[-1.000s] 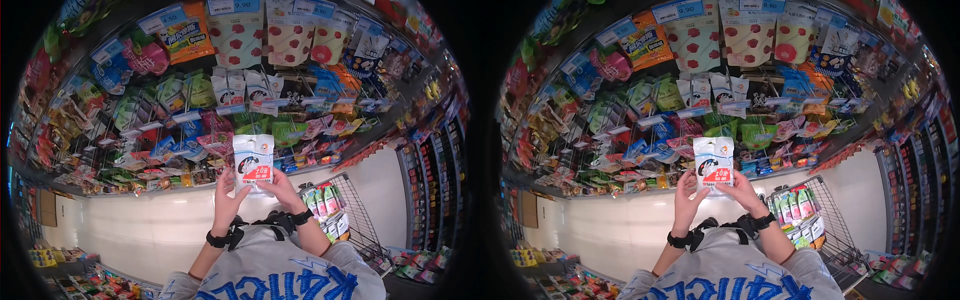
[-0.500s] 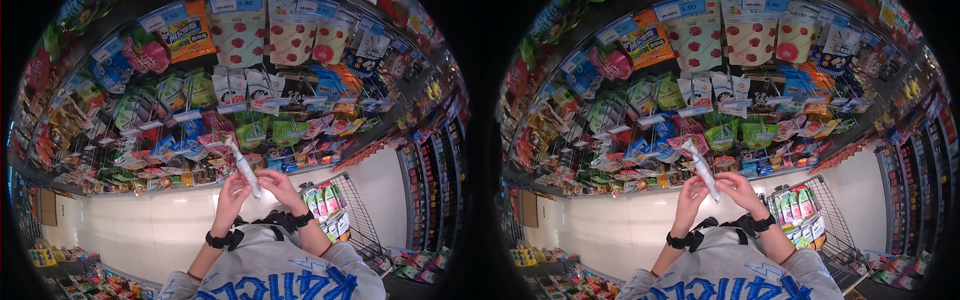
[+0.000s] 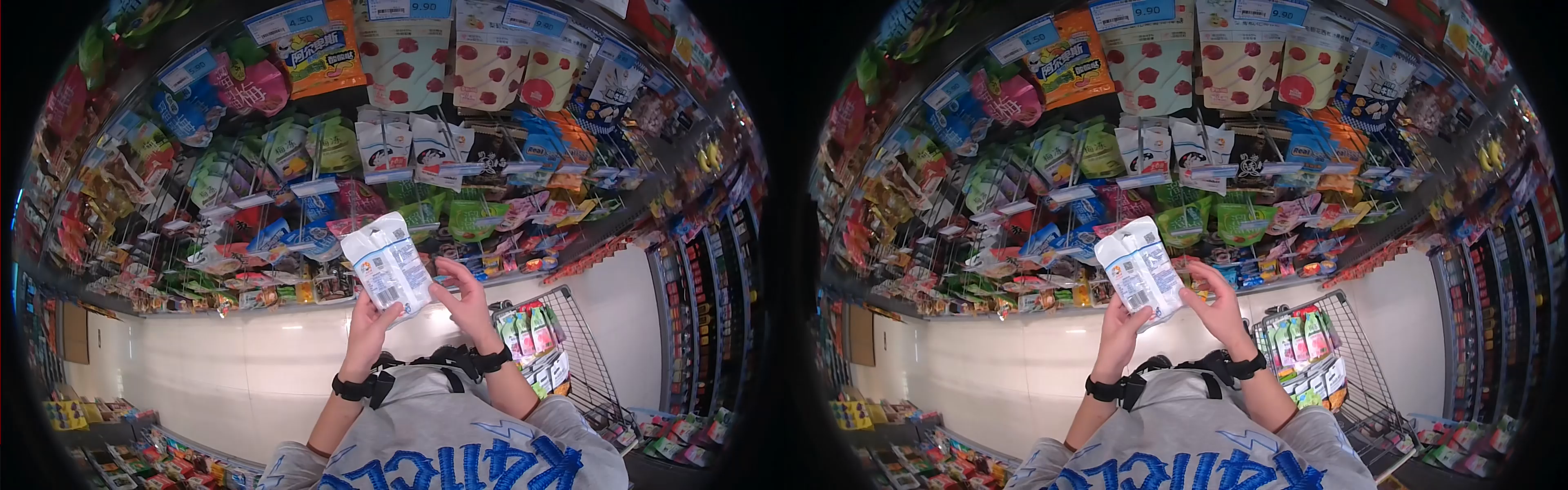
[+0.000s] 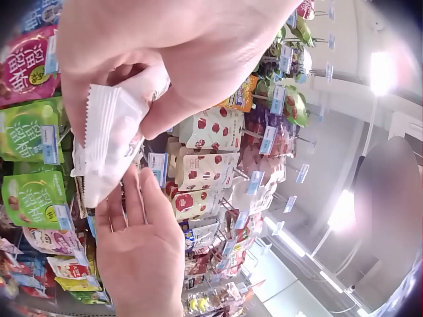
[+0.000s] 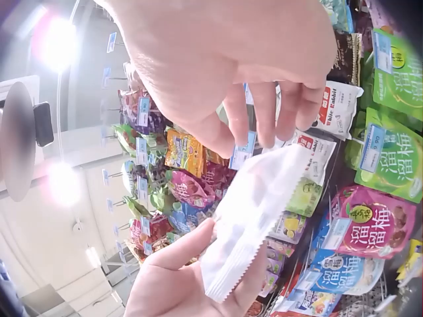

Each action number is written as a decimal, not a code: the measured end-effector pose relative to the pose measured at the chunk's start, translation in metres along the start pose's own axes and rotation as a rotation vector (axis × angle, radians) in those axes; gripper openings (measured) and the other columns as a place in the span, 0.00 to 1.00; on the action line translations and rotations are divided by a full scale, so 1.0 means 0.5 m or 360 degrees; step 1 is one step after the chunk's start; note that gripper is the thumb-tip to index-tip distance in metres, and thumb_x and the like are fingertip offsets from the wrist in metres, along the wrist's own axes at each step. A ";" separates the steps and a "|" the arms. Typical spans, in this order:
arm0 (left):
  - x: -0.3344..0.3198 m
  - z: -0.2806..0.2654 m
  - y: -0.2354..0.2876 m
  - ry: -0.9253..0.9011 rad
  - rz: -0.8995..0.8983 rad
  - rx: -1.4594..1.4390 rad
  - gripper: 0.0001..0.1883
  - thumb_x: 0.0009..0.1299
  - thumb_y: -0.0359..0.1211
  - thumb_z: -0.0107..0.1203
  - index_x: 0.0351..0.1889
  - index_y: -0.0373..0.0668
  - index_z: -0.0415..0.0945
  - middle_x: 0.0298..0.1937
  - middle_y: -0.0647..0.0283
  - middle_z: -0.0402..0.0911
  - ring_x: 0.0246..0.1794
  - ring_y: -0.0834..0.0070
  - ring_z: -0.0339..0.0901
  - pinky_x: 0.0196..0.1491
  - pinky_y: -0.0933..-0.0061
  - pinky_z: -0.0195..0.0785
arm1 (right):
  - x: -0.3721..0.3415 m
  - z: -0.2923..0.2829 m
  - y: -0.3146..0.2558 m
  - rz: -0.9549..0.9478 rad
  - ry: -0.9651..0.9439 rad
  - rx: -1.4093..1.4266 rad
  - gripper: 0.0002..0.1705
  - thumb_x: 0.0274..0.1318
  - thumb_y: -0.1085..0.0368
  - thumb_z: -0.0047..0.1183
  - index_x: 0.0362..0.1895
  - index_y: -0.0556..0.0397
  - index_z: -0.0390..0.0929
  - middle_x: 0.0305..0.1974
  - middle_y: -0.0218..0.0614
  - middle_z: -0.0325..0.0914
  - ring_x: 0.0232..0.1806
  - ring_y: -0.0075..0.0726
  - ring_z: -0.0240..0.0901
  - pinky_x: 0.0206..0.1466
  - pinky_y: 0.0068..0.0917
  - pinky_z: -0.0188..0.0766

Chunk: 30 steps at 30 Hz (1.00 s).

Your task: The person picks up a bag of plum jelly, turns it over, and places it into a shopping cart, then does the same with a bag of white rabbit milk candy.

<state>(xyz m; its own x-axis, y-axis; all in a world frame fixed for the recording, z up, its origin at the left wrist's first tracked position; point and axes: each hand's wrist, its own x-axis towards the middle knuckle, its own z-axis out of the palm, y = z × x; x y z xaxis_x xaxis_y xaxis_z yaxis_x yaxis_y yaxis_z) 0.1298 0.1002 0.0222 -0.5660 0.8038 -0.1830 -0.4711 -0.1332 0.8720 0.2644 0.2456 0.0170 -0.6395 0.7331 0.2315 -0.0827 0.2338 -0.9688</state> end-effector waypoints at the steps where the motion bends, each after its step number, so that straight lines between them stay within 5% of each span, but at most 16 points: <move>1: -0.002 -0.001 0.005 -0.0046 -0.0008 0.0012 0.26 0.67 0.21 0.55 0.63 0.36 0.62 0.58 0.57 0.76 0.56 0.71 0.76 0.58 0.69 0.71 | -0.001 0.001 0.003 -0.0001 -0.0003 -0.0001 0.26 0.57 0.71 0.59 0.60 0.56 0.72 0.60 0.38 0.72 0.54 0.29 0.73 0.55 0.26 0.69; 3: -0.003 -0.001 0.014 -0.0090 -0.0013 0.0020 0.26 0.67 0.21 0.56 0.63 0.36 0.62 0.58 0.57 0.76 0.56 0.71 0.76 0.58 0.69 0.71 | -0.002 0.004 0.002 0.0345 -0.0099 0.0652 0.28 0.58 0.73 0.58 0.63 0.59 0.67 0.58 0.39 0.74 0.55 0.30 0.73 0.56 0.27 0.70; 6: -0.005 -0.001 0.019 -0.0207 -0.0010 0.0040 0.27 0.66 0.21 0.56 0.64 0.36 0.62 0.58 0.57 0.76 0.56 0.72 0.76 0.58 0.68 0.72 | -0.002 -0.002 0.004 0.0631 -0.0370 0.0924 0.27 0.59 0.73 0.56 0.63 0.62 0.66 0.55 0.39 0.76 0.54 0.28 0.74 0.57 0.26 0.72; 21: -0.011 0.000 0.007 -0.0256 -0.0058 0.0085 0.27 0.69 0.24 0.55 0.65 0.37 0.60 0.59 0.58 0.75 0.58 0.72 0.74 0.58 0.69 0.70 | -0.007 -0.002 0.001 0.0659 -0.0531 0.0958 0.22 0.62 0.71 0.55 0.59 0.61 0.70 0.48 0.34 0.81 0.47 0.21 0.77 0.52 0.20 0.73; 26: -0.007 -0.001 0.007 0.0300 0.0190 0.0207 0.18 0.78 0.37 0.44 0.61 0.37 0.64 0.50 0.58 0.77 0.48 0.74 0.76 0.47 0.76 0.71 | -0.007 -0.007 -0.001 0.0646 -0.0458 0.0965 0.22 0.62 0.72 0.55 0.60 0.61 0.70 0.48 0.35 0.81 0.46 0.21 0.77 0.52 0.20 0.73; 30: -0.015 -0.019 0.020 0.0152 0.0182 0.0282 0.16 0.78 0.39 0.45 0.54 0.35 0.69 0.42 0.58 0.79 0.43 0.74 0.78 0.46 0.74 0.73 | -0.008 -0.014 0.003 0.0641 -0.0355 0.0926 0.23 0.60 0.73 0.56 0.60 0.62 0.69 0.48 0.37 0.82 0.46 0.21 0.77 0.52 0.20 0.73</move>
<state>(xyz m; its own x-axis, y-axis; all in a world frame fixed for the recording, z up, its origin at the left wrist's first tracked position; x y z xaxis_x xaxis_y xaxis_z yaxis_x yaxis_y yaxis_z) 0.1230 0.0872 0.0282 -0.6745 0.7295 -0.1133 -0.2787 -0.1095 0.9541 0.2723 0.2475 0.0153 -0.8408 0.5290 -0.1152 -0.1609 -0.4473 -0.8798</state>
